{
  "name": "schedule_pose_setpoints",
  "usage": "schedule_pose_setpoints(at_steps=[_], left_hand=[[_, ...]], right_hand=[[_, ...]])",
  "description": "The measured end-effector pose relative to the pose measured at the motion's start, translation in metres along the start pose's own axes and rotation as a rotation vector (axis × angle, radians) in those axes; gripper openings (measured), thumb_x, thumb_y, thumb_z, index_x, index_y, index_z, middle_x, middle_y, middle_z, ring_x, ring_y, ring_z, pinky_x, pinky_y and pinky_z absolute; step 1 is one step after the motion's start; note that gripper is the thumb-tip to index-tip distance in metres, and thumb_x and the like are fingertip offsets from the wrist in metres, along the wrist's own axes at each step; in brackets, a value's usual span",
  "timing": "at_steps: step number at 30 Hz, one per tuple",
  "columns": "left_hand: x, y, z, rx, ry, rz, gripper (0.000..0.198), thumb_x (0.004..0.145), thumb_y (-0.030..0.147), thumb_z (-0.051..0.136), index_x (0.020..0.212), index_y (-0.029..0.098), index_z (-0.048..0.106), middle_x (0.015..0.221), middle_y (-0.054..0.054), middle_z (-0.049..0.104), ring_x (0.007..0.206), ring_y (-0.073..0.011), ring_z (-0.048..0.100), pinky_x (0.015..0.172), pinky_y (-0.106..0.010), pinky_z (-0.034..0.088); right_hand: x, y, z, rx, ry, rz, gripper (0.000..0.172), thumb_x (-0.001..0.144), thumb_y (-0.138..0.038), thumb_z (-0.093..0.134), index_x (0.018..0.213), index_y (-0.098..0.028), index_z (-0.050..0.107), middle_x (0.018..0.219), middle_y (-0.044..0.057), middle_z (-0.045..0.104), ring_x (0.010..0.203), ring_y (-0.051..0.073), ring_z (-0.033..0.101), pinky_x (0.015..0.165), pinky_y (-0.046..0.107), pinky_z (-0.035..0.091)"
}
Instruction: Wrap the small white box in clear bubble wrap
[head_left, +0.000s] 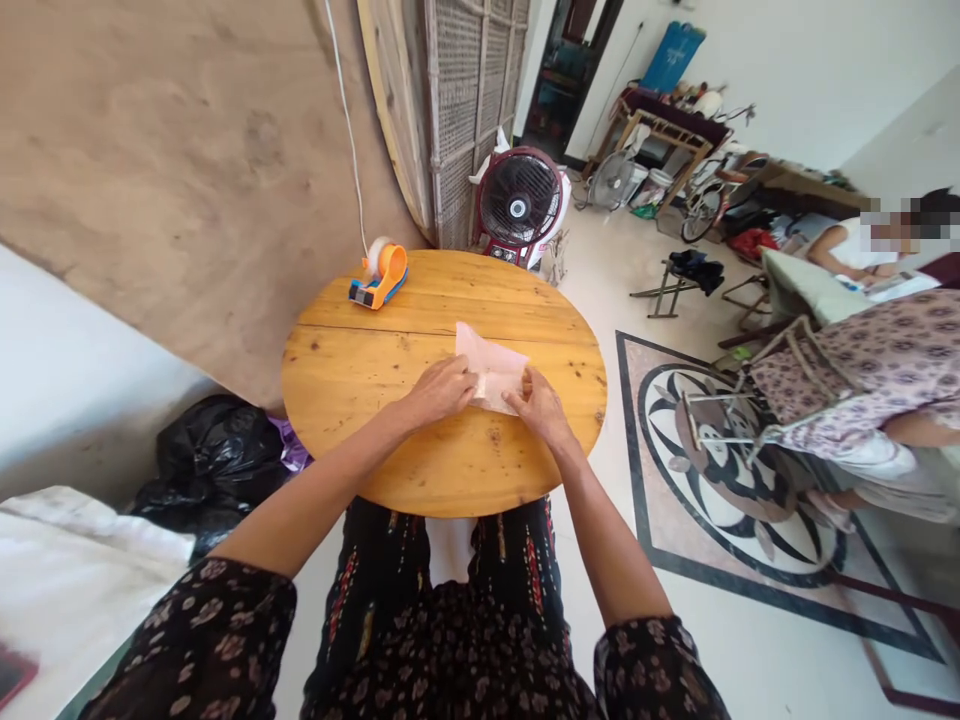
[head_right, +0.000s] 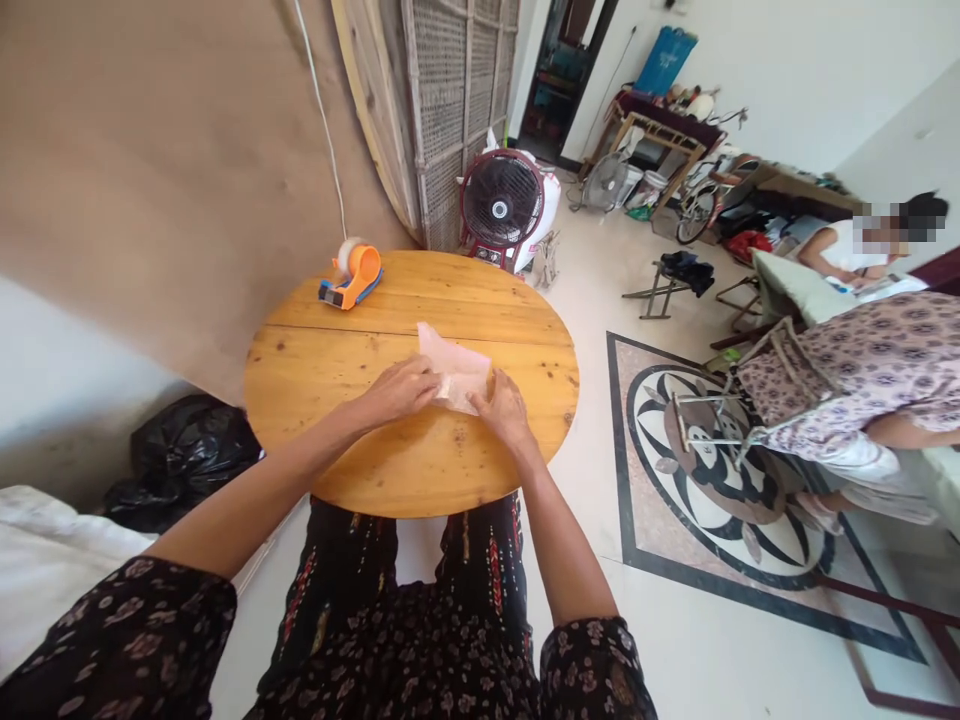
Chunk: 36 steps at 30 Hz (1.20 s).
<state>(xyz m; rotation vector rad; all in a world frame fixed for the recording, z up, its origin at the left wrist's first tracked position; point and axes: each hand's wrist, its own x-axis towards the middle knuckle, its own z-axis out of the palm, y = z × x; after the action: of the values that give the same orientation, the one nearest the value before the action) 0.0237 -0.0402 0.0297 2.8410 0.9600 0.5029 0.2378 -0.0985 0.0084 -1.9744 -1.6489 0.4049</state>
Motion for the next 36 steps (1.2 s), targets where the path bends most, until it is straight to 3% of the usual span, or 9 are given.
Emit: schedule_pose_setpoints(at_steps=[4,9,11,14,17,20,28,32,36], left_hand=[[0.001,-0.006,0.004,-0.018,0.055,0.039,0.018,0.084,0.018,0.05,0.078,0.017,0.066,0.092,-0.009,0.056,0.081,-0.0191,0.051,0.068,-0.03,0.04],[-0.004,-0.015,0.019,-0.133,0.18,0.076,0.015,0.083,0.017,0.051,0.08,0.018,0.066,0.094,-0.007,0.057,0.086,-0.0186,0.053,0.072,-0.028,0.042],[-0.007,-0.016,0.026,-0.192,0.254,0.075,0.016,0.083,0.015,0.051,0.084,0.018,0.067,0.095,-0.007,0.057,0.089,-0.0182,0.053,0.074,-0.028,0.043],[-0.009,-0.017,0.034,-0.231,0.329,0.07,0.017,0.082,0.015,0.051,0.086,0.019,0.067,0.094,-0.007,0.058,0.088,-0.0181,0.053,0.075,-0.028,0.043],[-0.01,-0.017,0.038,-0.232,0.355,0.07,0.016,0.081,0.017,0.052,0.086,0.019,0.067,0.093,-0.007,0.058,0.088,-0.0185,0.053,0.075,-0.028,0.043],[-0.01,-0.016,0.039,-0.241,0.352,0.057,0.017,0.082,0.017,0.051,0.088,0.019,0.067,0.094,-0.007,0.057,0.089,-0.0182,0.054,0.076,-0.028,0.044],[-0.014,-0.008,0.036,-0.187,0.337,0.046,0.015,0.081,0.017,0.05,0.085,0.018,0.065,0.092,-0.007,0.056,0.086,-0.0179,0.052,0.075,-0.027,0.043],[-0.012,-0.006,0.036,-0.183,0.329,0.033,0.016,0.082,0.017,0.05,0.085,0.018,0.065,0.092,-0.008,0.055,0.087,-0.0184,0.052,0.075,-0.027,0.043],[-0.012,-0.006,0.036,-0.179,0.314,0.027,0.017,0.082,0.018,0.049,0.088,0.019,0.066,0.092,-0.007,0.055,0.086,-0.0184,0.051,0.073,-0.027,0.043]], right_hand=[[0.0,-0.008,0.005,0.036,-0.079,0.114,0.075,0.077,-0.047,0.062,0.138,-0.01,0.039,0.112,0.014,0.064,0.1,0.026,0.061,0.087,0.036,0.046],[0.009,-0.009,0.007,0.12,-0.14,0.2,0.077,0.073,-0.049,0.064,0.136,-0.011,0.042,0.1,0.011,0.065,0.083,0.021,0.062,0.07,0.03,0.047],[0.01,-0.007,0.007,0.142,-0.143,0.183,0.065,0.071,-0.046,0.065,0.126,-0.013,0.052,0.093,0.008,0.065,0.076,0.019,0.06,0.065,0.028,0.045],[0.011,-0.004,0.008,0.167,-0.157,0.144,0.036,0.07,-0.043,0.063,0.094,-0.016,0.066,0.078,0.002,0.062,0.069,0.016,0.055,0.06,0.025,0.041],[0.012,-0.007,0.01,0.202,-0.167,0.114,0.026,0.069,-0.042,0.061,0.074,-0.017,0.063,0.068,-0.001,0.057,0.063,0.014,0.05,0.057,0.023,0.038],[0.013,-0.013,0.014,0.259,-0.171,0.098,0.022,0.067,-0.039,0.059,0.067,-0.017,0.058,0.064,-0.002,0.054,0.061,0.013,0.047,0.054,0.022,0.036],[0.014,-0.019,0.019,0.431,-0.167,0.13,0.027,0.072,-0.042,0.053,0.079,-0.016,0.059,0.066,-0.001,0.058,0.058,0.013,0.05,0.054,0.023,0.04],[0.014,-0.02,0.016,0.489,-0.18,0.158,0.028,0.069,-0.039,0.058,0.084,-0.016,0.062,0.075,0.002,0.063,0.065,0.015,0.055,0.058,0.024,0.043],[0.015,-0.021,0.018,0.515,-0.2,0.199,0.027,0.066,-0.037,0.06,0.08,-0.014,0.063,0.071,0.002,0.063,0.063,0.015,0.055,0.057,0.024,0.042]])
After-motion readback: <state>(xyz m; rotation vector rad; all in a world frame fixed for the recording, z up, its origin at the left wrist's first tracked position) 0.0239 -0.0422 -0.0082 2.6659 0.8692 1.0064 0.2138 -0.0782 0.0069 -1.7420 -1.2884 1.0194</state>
